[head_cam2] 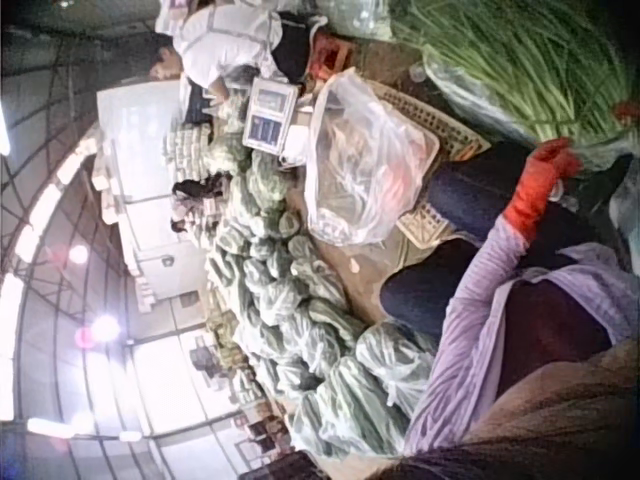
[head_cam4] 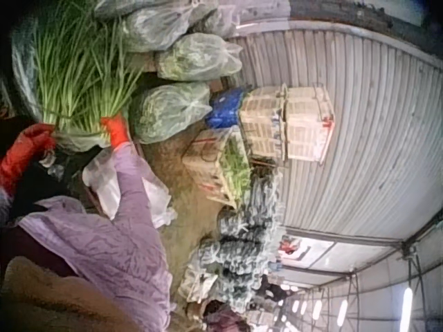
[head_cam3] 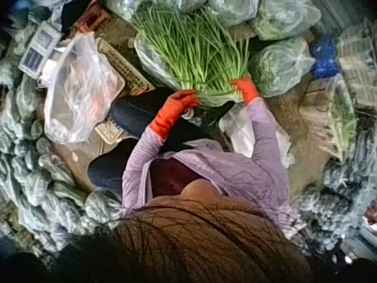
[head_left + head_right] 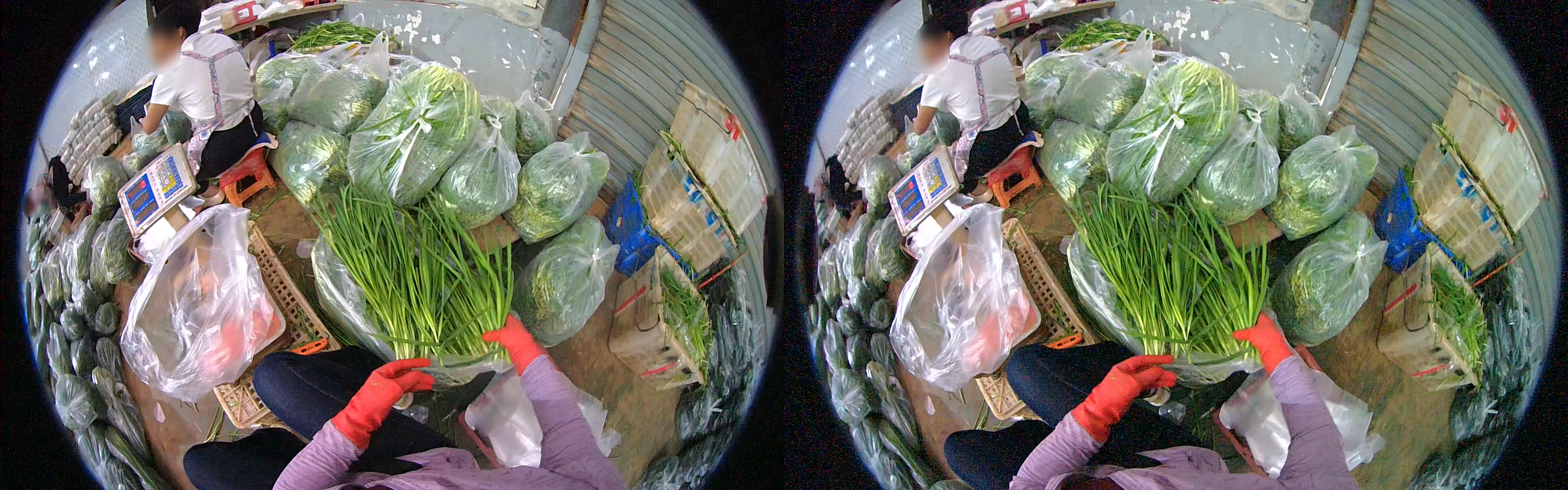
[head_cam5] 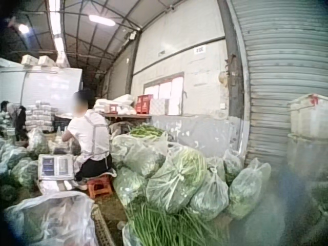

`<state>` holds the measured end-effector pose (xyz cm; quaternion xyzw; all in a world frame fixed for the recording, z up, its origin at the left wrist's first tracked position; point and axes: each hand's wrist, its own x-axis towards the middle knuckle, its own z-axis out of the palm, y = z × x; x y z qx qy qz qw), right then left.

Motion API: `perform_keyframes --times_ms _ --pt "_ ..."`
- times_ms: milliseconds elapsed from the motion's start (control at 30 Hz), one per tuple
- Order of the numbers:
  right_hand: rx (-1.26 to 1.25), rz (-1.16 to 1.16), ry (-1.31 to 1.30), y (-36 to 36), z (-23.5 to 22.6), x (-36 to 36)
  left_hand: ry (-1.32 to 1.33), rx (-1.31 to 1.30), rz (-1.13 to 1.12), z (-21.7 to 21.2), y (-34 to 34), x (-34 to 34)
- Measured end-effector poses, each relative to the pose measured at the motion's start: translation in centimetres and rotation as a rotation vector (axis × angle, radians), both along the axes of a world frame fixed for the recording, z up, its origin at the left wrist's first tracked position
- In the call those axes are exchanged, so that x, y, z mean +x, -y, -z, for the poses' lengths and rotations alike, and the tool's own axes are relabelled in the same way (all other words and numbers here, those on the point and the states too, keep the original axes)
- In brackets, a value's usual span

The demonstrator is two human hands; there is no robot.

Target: The person picks up bunches of green onions, weighs them on a scale, and places them into plastic bags.

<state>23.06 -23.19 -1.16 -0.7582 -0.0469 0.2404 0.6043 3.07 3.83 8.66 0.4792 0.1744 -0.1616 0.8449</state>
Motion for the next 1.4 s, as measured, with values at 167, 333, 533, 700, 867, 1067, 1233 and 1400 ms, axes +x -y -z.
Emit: perform_keyframes --times_ms 167,333,533,700,867,1067,1233,1400 --pt "-0.435 0.126 0.381 -5.2 1.7 -2.8 -0.028 0.083 -0.173 2.9 -0.3 0.5" --pt "-0.569 0.246 0.298 -4.8 -0.5 -1.1 -0.048 0.2 -0.493 5.8 -1.3 0.6" --pt "-0.472 0.351 0.558 -8.9 -6.1 -4.6 -0.07 0.235 -0.644 7.0 -0.1 3.3" --pt "-0.473 0.045 0.367 -14.0 -2.0 -5.6 -0.281 0.401 -0.562 11.7 0.0 4.9" --pt "-0.503 0.123 0.47 -16.7 0.3 -6.2 -0.242 0.191 -0.372 15.2 -2.1 4.4" --pt "-0.009 0.079 0.095 -20.2 -3.3 -8.8 -0.079 0.512 -0.189 15.3 -1.9 4.6" --pt "0.13 -0.253 -0.048 -17.6 -5.2 -7.9 -0.285 0.146 -0.243 9.0 -2.2 4.9" --pt "0.224 0.199 -0.044 -12.3 -5.3 -5.5 -0.311 0.057 -0.163 7.3 -2.8 4.9"
